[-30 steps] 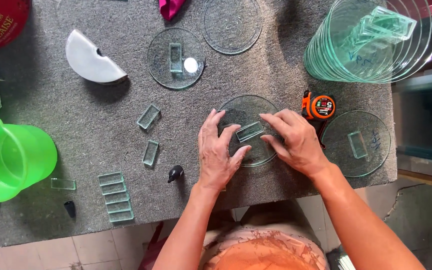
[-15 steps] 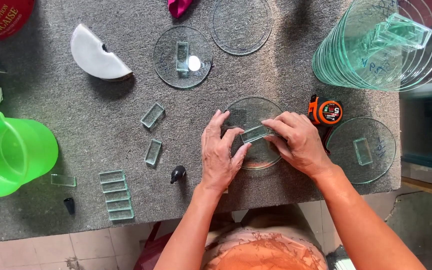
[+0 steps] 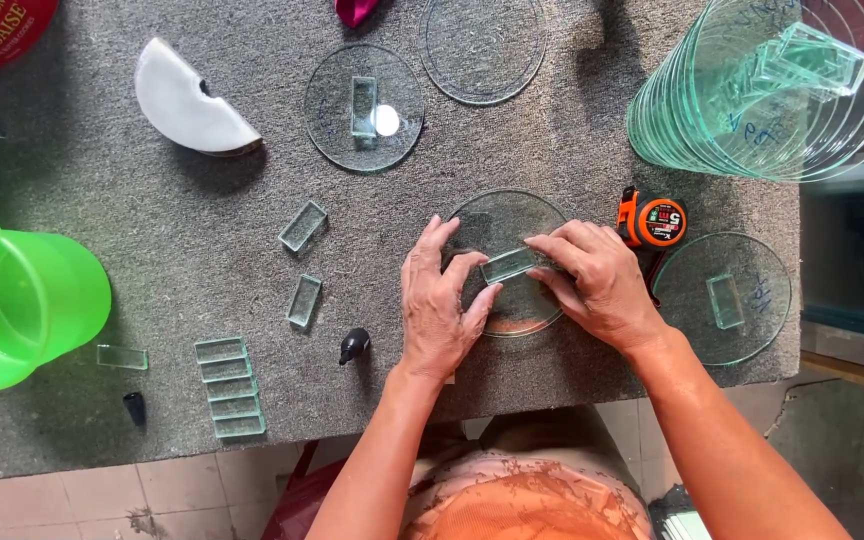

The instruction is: A person cleans, measures, and assembles small glass components onto circular glass plates at a workshop table.

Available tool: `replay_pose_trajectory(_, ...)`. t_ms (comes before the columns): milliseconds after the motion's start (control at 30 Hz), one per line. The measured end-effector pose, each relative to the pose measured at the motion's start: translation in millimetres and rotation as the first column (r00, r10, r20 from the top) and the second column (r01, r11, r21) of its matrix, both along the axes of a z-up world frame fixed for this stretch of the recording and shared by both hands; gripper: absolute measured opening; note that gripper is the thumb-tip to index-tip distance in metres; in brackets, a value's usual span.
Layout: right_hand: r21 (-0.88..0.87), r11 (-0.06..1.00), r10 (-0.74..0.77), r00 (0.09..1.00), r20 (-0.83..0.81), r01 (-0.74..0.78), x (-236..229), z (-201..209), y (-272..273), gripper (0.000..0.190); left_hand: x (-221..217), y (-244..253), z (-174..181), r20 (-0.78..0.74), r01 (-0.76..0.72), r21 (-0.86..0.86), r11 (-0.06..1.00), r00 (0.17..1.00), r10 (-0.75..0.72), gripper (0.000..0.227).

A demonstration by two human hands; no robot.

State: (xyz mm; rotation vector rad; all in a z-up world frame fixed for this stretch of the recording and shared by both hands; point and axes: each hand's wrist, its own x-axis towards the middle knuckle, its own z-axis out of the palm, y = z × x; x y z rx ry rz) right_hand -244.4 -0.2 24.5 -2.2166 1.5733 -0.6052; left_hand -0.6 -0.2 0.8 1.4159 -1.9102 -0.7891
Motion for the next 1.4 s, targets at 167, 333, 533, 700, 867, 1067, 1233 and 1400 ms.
replay_pose_trajectory(167, -0.001, 1.0, -0.006, 1.0, 0.002, 0.006, 4, 8, 4, 0.028, 5, 4, 5, 0.004, 0.008, -0.016, 1.0, 1.0, -0.008, 0.036)
replay_pose_trajectory(333, -0.018, 0.998, -0.06, 0.988, 0.14, 0.063, 2, 55, 30, 0.037, -1, 14, 63, 0.022, 0.014, -0.091, 0.996, 1.0, -0.012, 0.058)
replay_pose_trajectory(533, 0.142, 0.929, -0.37, 0.885, 0.284, 0.343, -16, 70, 138, 0.013, -6, 81, 94, -0.206, 0.006, 0.029, 1.0, 0.979, 0.0, 0.067)
replay_pose_trajectory(700, 0.358, 0.618, -0.768, 0.635, 0.085, 0.7, -77, 39, 220, 0.008, 0, 114, 70, -0.301, 0.268, 0.29, 0.919, 0.937, -0.178, 0.025)
replay_pose_trajectory(867, 0.385, 0.392, -0.9, 0.434, -0.025, 0.836, -144, 34, 204, 0.024, -19, 119, 80, -0.218, 0.239, 0.394, 0.888, 0.962, -0.162, 0.037)
replay_pose_trajectory(1067, 0.283, 0.687, -0.709, 0.703, 0.059, 0.669, -238, -41, 145, 0.034, -122, 127, 79, -0.002, -0.155, 0.781, 0.604, 0.968, 0.252, 0.033)
replay_pose_trajectory(1233, 0.464, 0.696, -0.59, 0.804, -0.066, 0.549, -248, -20, 112, 0.042, -231, 110, 66, 0.002, -0.255, 0.913, 0.317, 0.783, 0.622, 0.073)
replay_pose_trajectory(1400, 0.45, 0.748, -0.5, 0.86, -0.1, 0.487, -246, -22, 113, 0.057, -260, 99, 74, 0.148, -0.389, 0.872, 0.297, 0.789, 0.597, 0.068)
